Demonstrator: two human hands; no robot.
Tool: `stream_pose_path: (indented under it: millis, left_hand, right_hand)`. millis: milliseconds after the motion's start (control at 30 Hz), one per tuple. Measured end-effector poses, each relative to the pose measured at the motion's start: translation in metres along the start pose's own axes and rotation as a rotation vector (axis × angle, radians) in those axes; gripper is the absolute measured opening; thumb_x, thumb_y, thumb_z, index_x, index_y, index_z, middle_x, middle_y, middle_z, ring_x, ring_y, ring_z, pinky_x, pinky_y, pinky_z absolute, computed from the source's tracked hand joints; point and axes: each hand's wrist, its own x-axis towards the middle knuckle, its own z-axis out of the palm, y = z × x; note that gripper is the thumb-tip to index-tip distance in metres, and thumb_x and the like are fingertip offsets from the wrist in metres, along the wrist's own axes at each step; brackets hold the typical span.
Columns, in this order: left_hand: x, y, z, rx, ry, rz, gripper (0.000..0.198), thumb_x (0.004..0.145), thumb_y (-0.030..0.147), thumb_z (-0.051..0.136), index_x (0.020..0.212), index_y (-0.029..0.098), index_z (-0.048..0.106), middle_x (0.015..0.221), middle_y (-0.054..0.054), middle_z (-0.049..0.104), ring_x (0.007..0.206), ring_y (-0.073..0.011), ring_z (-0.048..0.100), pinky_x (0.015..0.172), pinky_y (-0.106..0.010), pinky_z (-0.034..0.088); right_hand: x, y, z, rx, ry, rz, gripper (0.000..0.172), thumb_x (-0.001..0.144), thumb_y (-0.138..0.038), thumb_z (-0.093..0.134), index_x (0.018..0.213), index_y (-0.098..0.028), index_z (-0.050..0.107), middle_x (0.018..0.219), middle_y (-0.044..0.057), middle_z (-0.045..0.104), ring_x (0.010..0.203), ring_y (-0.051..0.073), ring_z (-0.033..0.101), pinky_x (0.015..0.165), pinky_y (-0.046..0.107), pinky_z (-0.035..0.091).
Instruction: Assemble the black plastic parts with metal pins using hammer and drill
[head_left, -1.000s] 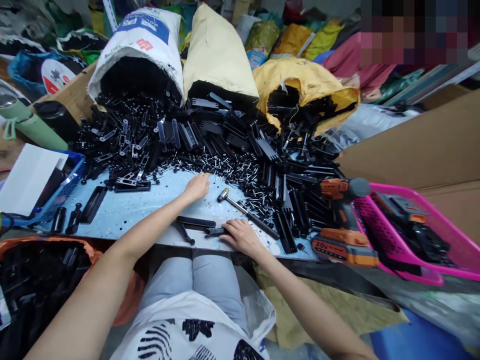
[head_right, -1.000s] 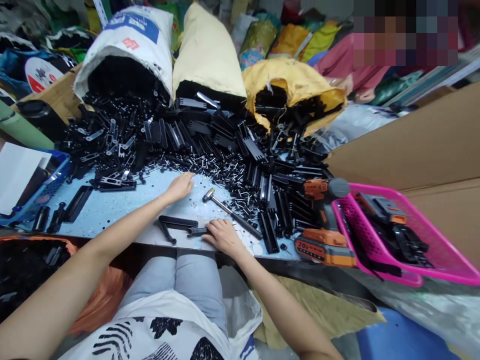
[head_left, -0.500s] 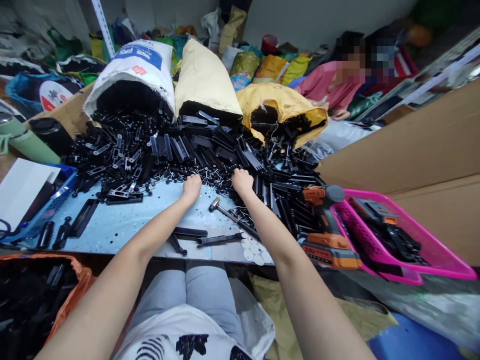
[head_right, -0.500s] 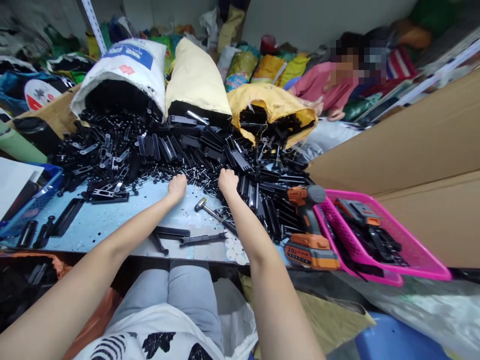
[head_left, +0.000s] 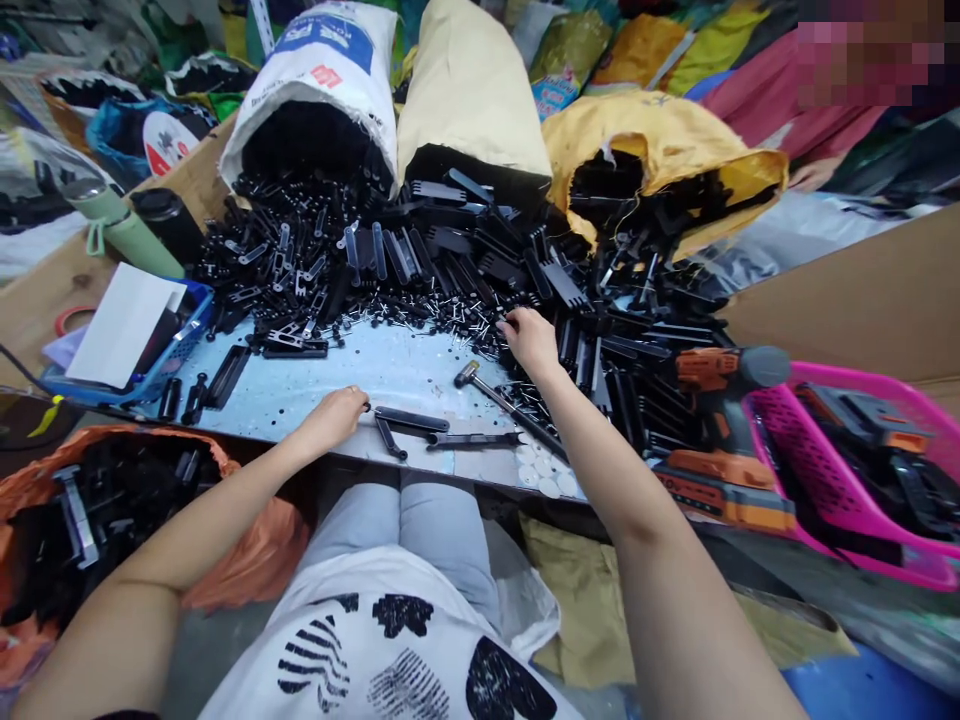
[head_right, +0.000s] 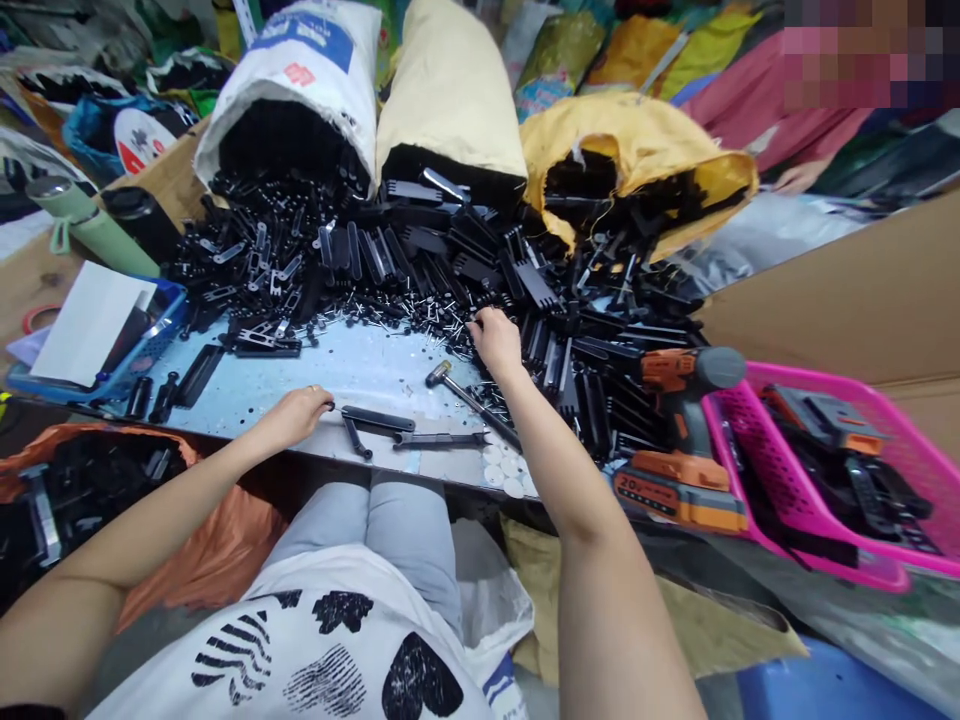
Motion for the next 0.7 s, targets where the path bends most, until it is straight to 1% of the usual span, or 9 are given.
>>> stream_pose_path:
  millis: [100,167,233,300,367,467,533,633,700]
  left_hand:
    - [0.001,0.018,-0.008,0.158,-0.051,-0.001,0.027,0.081,-0.001,0.037,0.088,0.009,0.062,0.086,-0.012,0.061,0.084,-0.0230,0.060,0.075,-0.032,0.046]
    - [0.006,0.030,-0.013,0.244,-0.083,0.028,0.029,0.078,-0.005,0.037,0.087,0.007,0.062,0.085,-0.013,0.061,0.085,-0.0239,0.060,0.074,-0.032,0.047]
    - [0.010,0.038,-0.016,0.294,-0.111,0.065,0.028,0.078,-0.005,0.038,0.087,0.007,0.063,0.085,-0.014,0.061,0.084,-0.0241,0.060,0.073,-0.032,0.047]
    - [0.014,0.040,-0.012,0.309,-0.112,0.083,0.027,0.078,-0.005,0.040,0.085,0.007,0.063,0.085,-0.013,0.061,0.084,-0.0235,0.060,0.073,-0.031,0.047]
    - [0.018,0.035,-0.004,0.284,-0.077,0.096,0.025,0.079,-0.004,0.041,0.083,0.009,0.063,0.085,-0.012,0.060,0.085,-0.0226,0.059,0.074,-0.030,0.047]
    - [0.019,0.023,0.013,0.186,0.011,0.119,0.020,0.084,0.004,0.044,0.080,0.010,0.062,0.083,-0.010,0.060,0.084,-0.0216,0.058,0.076,-0.031,0.047]
    - [0.017,0.015,0.023,0.121,0.055,0.115,0.018,0.087,0.010,0.045,0.081,0.011,0.062,0.084,-0.009,0.060,0.083,-0.0203,0.059,0.076,-0.030,0.047]
    - [0.014,0.010,0.035,0.056,0.103,0.095,0.016,0.089,0.016,0.047,0.091,0.012,0.062,0.086,-0.008,0.062,0.081,-0.0181,0.059,0.074,-0.029,0.047]
    - [0.011,0.013,0.041,0.046,0.199,0.093,0.016,0.089,0.020,0.049,0.091,0.013,0.062,0.091,-0.009,0.063,0.086,-0.0198,0.059,0.076,-0.032,0.046]
  right_hand:
    - [-0.032,-0.020,-0.010,0.119,0.056,-0.105,0.022,0.091,-0.032,0.047,0.088,-0.015,0.061,0.093,0.008,0.059,0.080,0.015,0.053,0.071,0.027,0.038]
    - [-0.056,-0.034,-0.016,0.224,0.080,-0.150,0.022,0.091,-0.034,0.048,0.085,-0.017,0.060,0.088,0.007,0.060,0.076,0.015,0.054,0.068,0.026,0.040]
    - [-0.080,-0.046,-0.020,0.306,0.045,-0.165,0.023,0.088,-0.038,0.051,0.081,-0.017,0.058,0.078,0.004,0.060,0.067,0.014,0.054,0.062,0.025,0.040]
    - [-0.103,-0.056,-0.018,0.358,-0.013,-0.185,0.027,0.086,-0.043,0.055,0.076,-0.018,0.056,0.067,0.001,0.058,0.059,0.012,0.052,0.058,0.024,0.039]
    - [-0.121,-0.063,-0.011,0.382,-0.031,-0.235,0.030,0.085,-0.045,0.055,0.071,-0.018,0.054,0.063,0.000,0.056,0.056,0.011,0.051,0.056,0.023,0.038]
    - [-0.137,-0.071,0.001,0.348,0.015,-0.344,0.032,0.089,-0.043,0.050,0.068,-0.019,0.051,0.063,0.001,0.056,0.057,0.011,0.051,0.055,0.023,0.037]
    - [-0.143,-0.075,0.006,0.282,0.044,-0.428,0.032,0.092,-0.038,0.046,0.067,-0.019,0.050,0.065,0.002,0.055,0.058,0.011,0.050,0.056,0.023,0.036]
    - [-0.147,-0.080,0.006,0.192,0.046,-0.546,0.030,0.095,-0.031,0.042,0.068,-0.018,0.049,0.067,0.003,0.055,0.061,0.011,0.050,0.058,0.022,0.035]
    - [-0.149,-0.082,0.005,0.159,0.032,-0.603,0.030,0.095,-0.029,0.041,0.069,-0.018,0.049,0.068,0.003,0.054,0.061,0.011,0.048,0.058,0.022,0.035]
